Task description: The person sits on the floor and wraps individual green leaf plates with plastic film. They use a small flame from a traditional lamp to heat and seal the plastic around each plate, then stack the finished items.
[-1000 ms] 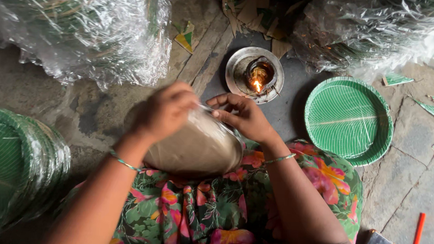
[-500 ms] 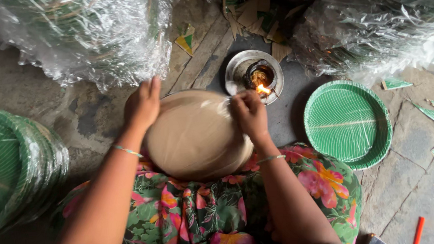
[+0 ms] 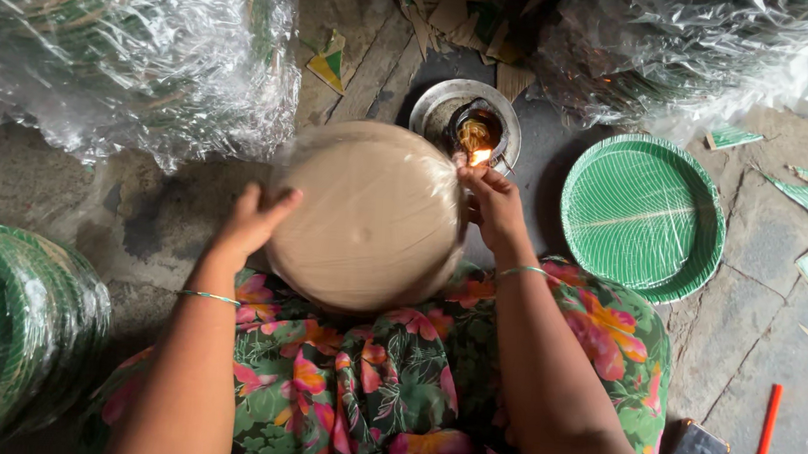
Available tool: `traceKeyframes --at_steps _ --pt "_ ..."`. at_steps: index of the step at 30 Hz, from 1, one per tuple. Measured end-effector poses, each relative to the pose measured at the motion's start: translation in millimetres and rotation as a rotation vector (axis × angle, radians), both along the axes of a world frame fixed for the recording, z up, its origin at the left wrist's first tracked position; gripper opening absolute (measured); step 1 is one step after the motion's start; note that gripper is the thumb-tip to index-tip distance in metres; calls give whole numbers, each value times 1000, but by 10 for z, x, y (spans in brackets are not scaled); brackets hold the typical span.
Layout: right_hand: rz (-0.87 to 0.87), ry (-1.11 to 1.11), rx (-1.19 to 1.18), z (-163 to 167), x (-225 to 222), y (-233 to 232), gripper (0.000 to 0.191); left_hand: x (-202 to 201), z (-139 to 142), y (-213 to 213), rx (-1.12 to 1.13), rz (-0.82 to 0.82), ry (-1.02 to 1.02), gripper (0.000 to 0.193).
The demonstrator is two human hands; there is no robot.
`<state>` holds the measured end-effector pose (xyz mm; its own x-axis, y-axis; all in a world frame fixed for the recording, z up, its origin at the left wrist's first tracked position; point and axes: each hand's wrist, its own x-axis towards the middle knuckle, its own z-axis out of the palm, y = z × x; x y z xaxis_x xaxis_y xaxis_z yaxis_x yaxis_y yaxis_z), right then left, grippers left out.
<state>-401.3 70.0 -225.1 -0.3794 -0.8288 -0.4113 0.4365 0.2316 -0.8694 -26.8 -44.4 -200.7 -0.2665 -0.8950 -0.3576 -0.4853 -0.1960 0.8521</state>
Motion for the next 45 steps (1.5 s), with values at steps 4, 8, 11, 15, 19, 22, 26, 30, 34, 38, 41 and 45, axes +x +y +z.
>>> traceKeyframes --at_steps 4,8,11,15,19,22,26,30,34,38,41,45 --pt "475 -235 -433 377 30 128 13 218 290 -37 -58 16 240 78" --pt "544 -181 -589 628 143 197 14 314 799 241 -342 -88 397 79" --pt "558 47 -596 729 254 240 9 556 1304 769 -976 -85 -30 78" --pt "450 341 -419 741 451 314 6 1088 1606 1641 -1218 -133 -732 43" --pt "406 360 -268 645 656 304 14 1805 1267 1953 -1143 258 -1176 13" --pt "440 387 -223 540 755 258 16 2266 890 1865 -1068 446 -1342 10" --pt "501 411 -216 403 778 275 20 2330 621 1772 -938 609 -1419 33" --pt "480 461 -105 270 646 349 24 2009 870 1362 -1049 589 -1051 71" --pt "465 454 -70 42 407 385 26 1763 1617 312 -1056 502 -481 98" --pt "421 415 -74 -293 149 397 27 1693 2388 -887 -889 542 -391 119" --pt "370 402 7 -469 -39 394 27 1672 2550 -1467 -639 636 -359 110" --pt "295 356 27 -481 -161 382 28 1705 2556 -1944 -978 684 -144 48"
